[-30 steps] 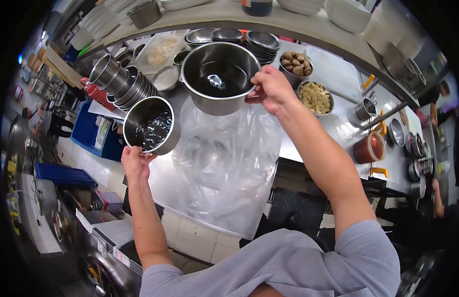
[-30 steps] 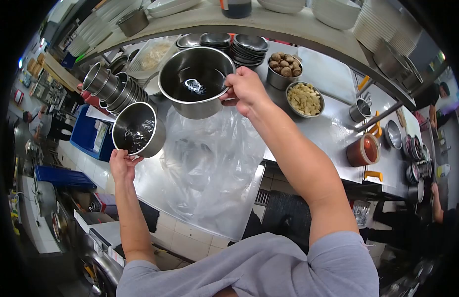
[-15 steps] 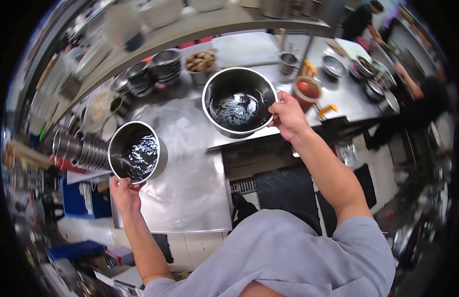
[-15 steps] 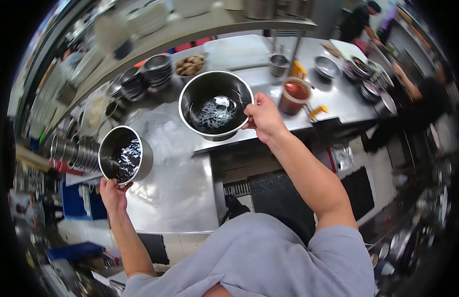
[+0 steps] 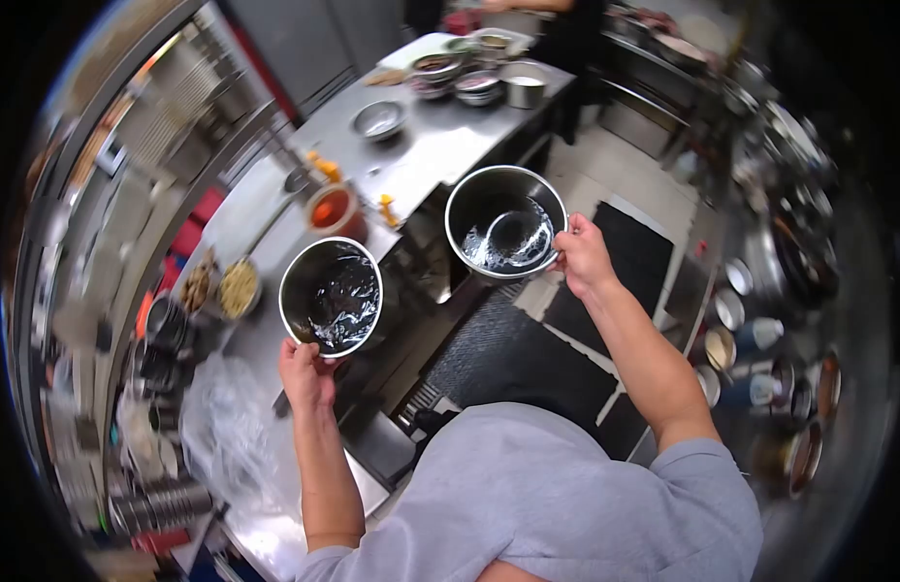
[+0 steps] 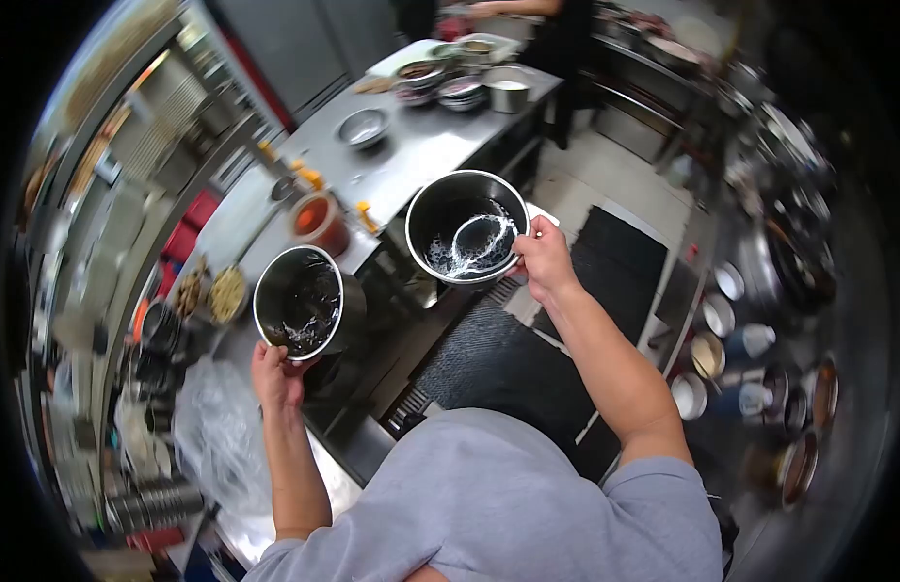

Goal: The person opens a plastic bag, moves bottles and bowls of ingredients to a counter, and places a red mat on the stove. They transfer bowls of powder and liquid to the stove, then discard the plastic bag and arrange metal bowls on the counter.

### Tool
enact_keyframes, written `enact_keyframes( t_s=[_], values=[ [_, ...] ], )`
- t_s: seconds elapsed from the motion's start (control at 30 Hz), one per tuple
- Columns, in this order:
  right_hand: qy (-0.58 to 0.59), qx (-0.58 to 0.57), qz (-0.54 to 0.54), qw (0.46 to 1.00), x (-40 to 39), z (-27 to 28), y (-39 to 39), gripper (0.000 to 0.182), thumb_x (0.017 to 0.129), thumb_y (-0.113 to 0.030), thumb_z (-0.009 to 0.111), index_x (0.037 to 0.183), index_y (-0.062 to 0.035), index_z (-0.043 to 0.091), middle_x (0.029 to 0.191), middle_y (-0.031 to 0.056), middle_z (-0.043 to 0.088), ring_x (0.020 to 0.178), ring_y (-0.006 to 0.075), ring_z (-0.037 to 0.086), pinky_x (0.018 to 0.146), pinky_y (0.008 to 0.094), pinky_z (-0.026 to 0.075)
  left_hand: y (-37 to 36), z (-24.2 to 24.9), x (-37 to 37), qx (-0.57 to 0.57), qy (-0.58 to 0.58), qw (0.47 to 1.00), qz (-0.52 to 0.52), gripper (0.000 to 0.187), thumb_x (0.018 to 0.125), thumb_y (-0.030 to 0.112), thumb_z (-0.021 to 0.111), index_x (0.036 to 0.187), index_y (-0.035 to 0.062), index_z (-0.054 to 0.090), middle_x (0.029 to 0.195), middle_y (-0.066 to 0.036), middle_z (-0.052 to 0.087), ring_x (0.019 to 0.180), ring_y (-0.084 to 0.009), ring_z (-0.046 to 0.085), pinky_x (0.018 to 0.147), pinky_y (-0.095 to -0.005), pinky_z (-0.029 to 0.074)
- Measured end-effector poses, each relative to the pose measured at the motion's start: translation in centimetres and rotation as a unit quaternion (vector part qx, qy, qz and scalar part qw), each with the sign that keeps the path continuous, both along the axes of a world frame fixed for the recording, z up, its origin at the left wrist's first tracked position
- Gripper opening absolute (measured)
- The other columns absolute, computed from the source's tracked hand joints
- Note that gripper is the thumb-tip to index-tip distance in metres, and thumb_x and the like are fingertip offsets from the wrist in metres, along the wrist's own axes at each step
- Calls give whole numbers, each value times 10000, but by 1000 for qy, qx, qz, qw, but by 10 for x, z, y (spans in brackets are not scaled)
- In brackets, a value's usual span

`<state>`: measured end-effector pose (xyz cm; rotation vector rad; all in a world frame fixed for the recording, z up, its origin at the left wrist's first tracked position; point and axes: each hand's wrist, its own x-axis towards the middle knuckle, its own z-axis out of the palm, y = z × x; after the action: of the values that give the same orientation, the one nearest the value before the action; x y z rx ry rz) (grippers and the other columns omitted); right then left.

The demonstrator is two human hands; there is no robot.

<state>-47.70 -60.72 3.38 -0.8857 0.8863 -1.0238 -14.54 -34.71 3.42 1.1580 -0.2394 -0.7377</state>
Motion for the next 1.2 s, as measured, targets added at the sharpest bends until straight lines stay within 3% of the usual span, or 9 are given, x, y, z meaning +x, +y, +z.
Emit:
enact_keyframes(
  t_s=[0.1, 0.3, 0.5, 0.67, 0.83, 1.1, 1.2],
  values=[
    [2, 8, -84, 996, -79, 1, -9, 179, 729, 75, 506, 762, -74, 413, 634, 64, 527, 459, 161, 550, 413, 324, 517, -74, 6, -48, 12, 1, 996, -88, 148, 760, -55, 452, 859, 55, 450, 749, -95, 579, 514, -175, 530, 581, -452, 586],
    [-1, 4, -260, 965, -196, -10, -11, 202, 732, 72, 509, 742, -90, 389, 620, 61, 506, 445, 160, 529, 410, 336, 513, -204, -11, -117, -1, 6, 963, -269, 143, 754, -63, 447, 839, 50, 423, 738, -92, 571, 514, -168, 539, 534, -407, 569],
    [4, 20, -429, 903, -283, -13, 5, 204, 745, 30, 542, 745, -120, 404, 617, 20, 487, 447, 142, 496, 416, 330, 506, -321, -20, -190, -5, 10, 916, -401, 159, 747, -85, 436, 790, 64, 406, 733, -78, 560, 550, -165, 557, 491, -337, 523],
    [2, 30, -549, 835, -345, -7, 16, 180, 746, -9, 549, 798, -124, 421, 613, 51, 477, 447, 198, 518, 449, 406, 513, -405, -17, -248, 12, 3, 850, -526, 146, 742, -72, 453, 770, 67, 417, 695, -51, 524, 537, -159, 542, 508, -376, 563],
    [5, 37, -643, 765, -414, 11, 24, 201, 763, -30, 542, 901, -89, 410, 640, 88, 477, 478, 229, 544, 483, 475, 519, -473, -29, -315, 4, -8, 814, -581, 130, 746, -63, 448, 786, 60, 435, 684, -56, 524, 515, -170, 547, 519, -374, 577],
    [72, 54, -689, 719, -556, 15, 33, 222, 763, -19, 544, 879, -104, 375, 644, 92, 460, 447, 222, 521, 469, 468, 500, -527, -44, -440, 23, 2, 778, -628, 126, 768, -16, 443, 854, 74, 464, 701, -50, 563, 534, -170, 564, 600, -516, 587],
    [85, 54, -686, 721, -624, 0, 27, 252, 736, 10, 525, 858, -123, 349, 644, 65, 439, 419, 207, 493, 445, 427, 491, -539, -49, -485, 19, 13, 787, -617, 143, 764, -15, 436, 878, 60, 479, 723, -71, 581, 553, -185, 574, 602, -518, 589]
  ],
)
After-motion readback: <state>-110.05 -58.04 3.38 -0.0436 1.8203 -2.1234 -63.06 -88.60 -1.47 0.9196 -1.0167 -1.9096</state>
